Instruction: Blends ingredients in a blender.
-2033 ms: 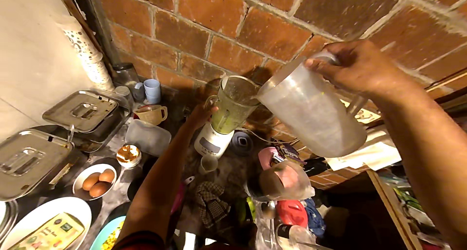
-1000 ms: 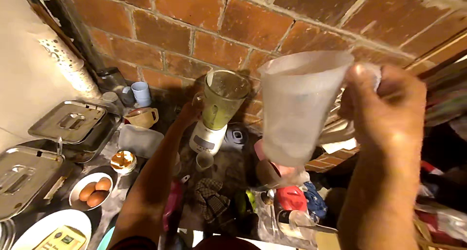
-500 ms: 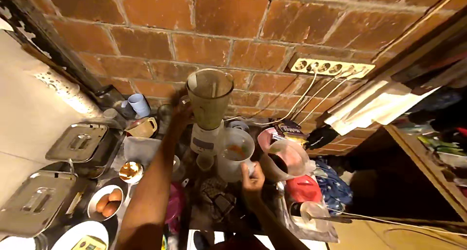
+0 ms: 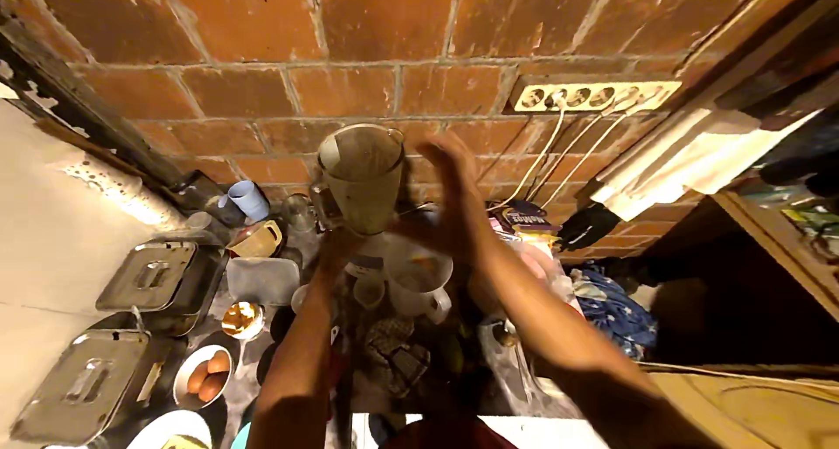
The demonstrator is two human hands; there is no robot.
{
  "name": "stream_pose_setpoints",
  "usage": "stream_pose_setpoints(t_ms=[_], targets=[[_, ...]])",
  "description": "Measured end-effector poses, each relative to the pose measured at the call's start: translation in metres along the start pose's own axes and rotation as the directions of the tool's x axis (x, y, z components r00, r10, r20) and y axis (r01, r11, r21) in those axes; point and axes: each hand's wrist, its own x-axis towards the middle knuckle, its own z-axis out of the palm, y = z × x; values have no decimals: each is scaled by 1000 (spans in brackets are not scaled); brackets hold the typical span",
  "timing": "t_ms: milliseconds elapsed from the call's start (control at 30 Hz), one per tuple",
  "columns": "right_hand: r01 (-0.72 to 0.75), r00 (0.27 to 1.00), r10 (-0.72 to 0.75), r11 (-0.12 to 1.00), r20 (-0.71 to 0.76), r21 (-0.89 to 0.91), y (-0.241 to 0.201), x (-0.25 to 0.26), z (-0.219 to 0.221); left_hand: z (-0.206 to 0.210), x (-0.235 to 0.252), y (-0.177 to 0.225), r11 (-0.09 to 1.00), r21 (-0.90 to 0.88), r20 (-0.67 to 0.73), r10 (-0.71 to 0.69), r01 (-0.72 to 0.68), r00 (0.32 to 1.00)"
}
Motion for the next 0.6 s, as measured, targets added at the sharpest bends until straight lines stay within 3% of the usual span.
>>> stream_pose_setpoints(t_ms=[67, 133, 200, 300, 433, 600], targets=[[77, 949, -43, 992, 313, -98, 26, 79, 27, 8, 5, 6, 997, 74, 55, -43, 39, 998], [78, 812, -8, 992, 583, -96, 44, 123, 54, 19, 8, 8, 995, 96, 2, -31, 31, 1000], [81, 726, 15, 991, 687, -107, 47, 138, 66, 26, 9, 13, 995, 104, -96, 2, 8, 995], [80, 749, 39, 986, 661, -149, 50, 127, 76, 39, 6, 5, 991, 118, -191, -34, 58, 981], [29, 786, 95, 981, 611, -190, 44, 124, 85, 51, 2, -2, 988, 10, -232, -148, 154, 961], [-38, 817, 170, 969, 551, -244, 37, 120, 91, 54, 8, 0, 997, -10, -276, -72, 72, 958]])
